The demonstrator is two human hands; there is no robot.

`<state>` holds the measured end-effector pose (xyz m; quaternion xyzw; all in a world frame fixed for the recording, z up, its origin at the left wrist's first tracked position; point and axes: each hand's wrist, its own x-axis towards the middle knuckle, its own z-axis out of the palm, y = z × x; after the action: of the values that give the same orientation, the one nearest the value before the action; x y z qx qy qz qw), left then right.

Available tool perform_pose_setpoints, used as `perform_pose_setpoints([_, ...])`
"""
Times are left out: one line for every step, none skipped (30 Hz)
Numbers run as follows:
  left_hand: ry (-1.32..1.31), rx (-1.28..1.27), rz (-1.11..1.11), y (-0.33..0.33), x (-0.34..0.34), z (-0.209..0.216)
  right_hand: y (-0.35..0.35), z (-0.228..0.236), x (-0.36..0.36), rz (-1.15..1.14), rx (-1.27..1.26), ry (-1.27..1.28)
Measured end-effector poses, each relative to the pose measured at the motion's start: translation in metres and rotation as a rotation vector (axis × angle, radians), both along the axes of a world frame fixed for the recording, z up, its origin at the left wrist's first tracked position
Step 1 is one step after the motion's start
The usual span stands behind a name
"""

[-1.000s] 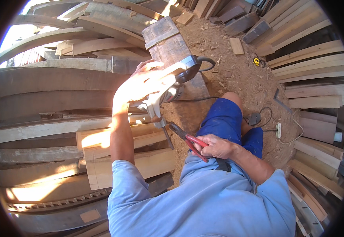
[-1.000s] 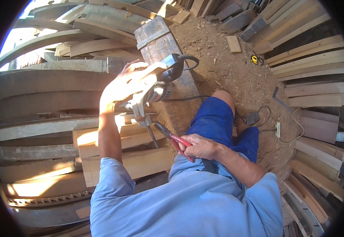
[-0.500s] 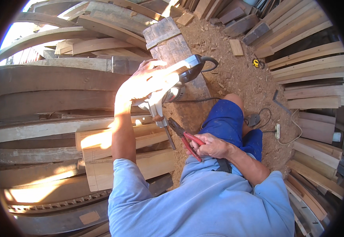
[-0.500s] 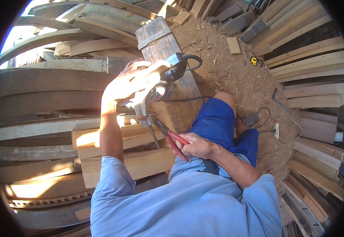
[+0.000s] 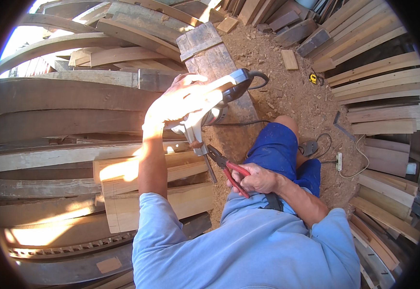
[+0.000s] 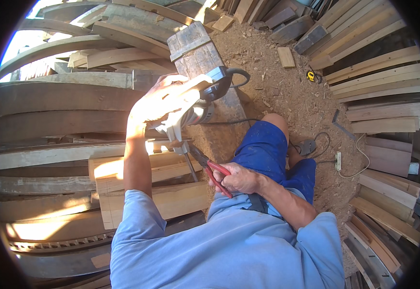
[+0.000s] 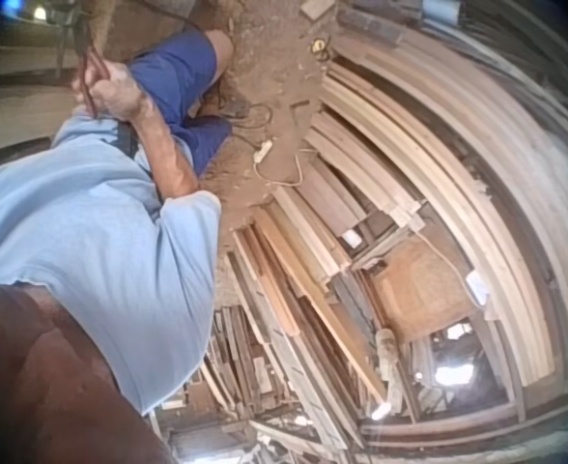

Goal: The person measures a wooden board with a metal ruler, uses pliers to adjust a bit on a handheld router, and then uses the router to shape the edge of a different wooden board.

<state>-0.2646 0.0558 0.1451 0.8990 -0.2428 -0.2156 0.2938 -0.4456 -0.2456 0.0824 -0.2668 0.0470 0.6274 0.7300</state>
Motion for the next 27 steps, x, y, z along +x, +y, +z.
perform_pose_setpoints([-0.022, -0.009, -0.033, 0.0, 0.001, -0.001, 0.0, -0.003, -0.001, 0.002, 0.01, 0.001])
perform_pose_setpoints([-0.044, -0.017, -0.065, 0.001, 0.002, -0.001, 0.0, -0.005, -0.003, 0.003, 0.02, 0.002])
perform_pose_setpoints([-0.02, -0.007, -0.05, -0.005, 0.003, 0.002, -0.001, -0.009, -0.005, -0.001, 0.028, 0.006])
perform_pose_setpoints([0.004, 0.002, -0.034, -0.012, 0.004, 0.004, -0.002, -0.014, -0.008, -0.017, 0.033, 0.019])
perform_pose_setpoints([0.027, 0.012, -0.02, -0.019, 0.005, 0.008, -0.004, -0.018, -0.011, -0.032, 0.037, 0.032])
perform_pose_setpoints([0.019, 0.018, -0.036, -0.022, 0.005, 0.01, -0.005, -0.02, -0.014, -0.042, 0.043, 0.046])
perform_pose_setpoints([0.011, 0.023, -0.053, -0.025, 0.005, 0.012, -0.005, -0.021, -0.015, -0.046, 0.042, 0.043])
perform_pose_setpoints([0.002, 0.028, -0.07, -0.027, 0.005, 0.013, -0.006, -0.022, -0.016, -0.05, 0.041, 0.04])
perform_pose_setpoints([0.007, 0.028, -0.07, -0.028, 0.004, 0.013, -0.006, -0.022, -0.017, -0.054, 0.041, 0.036])
perform_pose_setpoints([0.012, 0.027, -0.069, -0.03, 0.004, 0.013, -0.006, -0.021, -0.017, -0.057, 0.038, 0.038])
perform_pose_setpoints([0.017, 0.026, -0.069, -0.03, 0.004, 0.013, -0.007, -0.019, -0.017, -0.061, 0.034, 0.039])
perform_pose_setpoints([0.016, 0.018, -0.074, -0.031, 0.004, 0.013, -0.008, -0.018, -0.017, -0.066, 0.03, 0.04])
perform_pose_setpoints([0.015, 0.01, -0.079, -0.031, 0.005, 0.013, -0.009, -0.019, -0.017, -0.062, 0.027, 0.036])
perform_pose_setpoints([0.014, 0.002, -0.083, -0.032, 0.005, 0.013, -0.009, -0.02, -0.016, -0.058, 0.025, 0.033])
perform_pose_setpoints([0.017, 0.014, -0.078, -0.032, 0.005, 0.013, -0.009, -0.021, -0.016, -0.052, 0.023, 0.03])
perform_pose_setpoints([0.019, 0.025, -0.072, -0.033, 0.005, 0.013, -0.01, -0.022, -0.016, -0.047, 0.021, 0.028])
perform_pose_setpoints([0.022, 0.036, -0.066, -0.033, 0.005, 0.013, -0.011, -0.024, -0.016, -0.042, 0.018, 0.025])
perform_pose_setpoints([0.023, 0.038, -0.062, -0.034, 0.005, 0.013, -0.011, -0.025, -0.016, -0.036, 0.016, 0.023])
perform_pose_setpoints([0.024, 0.039, -0.057, -0.034, 0.004, 0.012, -0.011, -0.025, -0.015, -0.034, 0.014, 0.02])
perform_pose_setpoints([0.025, 0.041, -0.053, -0.034, 0.004, 0.011, -0.011, -0.024, -0.014, -0.031, 0.012, 0.017])
perform_pose_setpoints([0.023, 0.035, -0.057, -0.034, 0.004, 0.012, -0.012, -0.024, -0.013, -0.028, 0.009, 0.013])
perform_pose_setpoints([0.021, 0.03, -0.061, -0.034, 0.004, 0.012, -0.012, -0.025, -0.014, -0.026, 0.013, 0.013])
perform_pose_setpoints([0.018, 0.025, -0.065, -0.033, 0.004, 0.012, -0.012, -0.026, -0.014, -0.024, 0.017, 0.013])
perform_pose_setpoints([0.014, 0.014, -0.067, -0.034, 0.004, 0.013, -0.012, -0.027, -0.014, -0.024, 0.022, 0.015])
perform_pose_setpoints([0.009, 0.004, -0.069, -0.034, 0.004, 0.013, -0.013, -0.027, -0.014, -0.026, 0.024, 0.013])
perform_pose_setpoints([0.004, -0.007, -0.071, -0.035, 0.004, 0.014, -0.013, -0.027, -0.013, -0.027, 0.026, 0.01])
perform_pose_setpoints([0.007, 0.0, -0.073, -0.035, 0.004, 0.013, -0.013, -0.028, -0.014, -0.026, 0.027, 0.008])
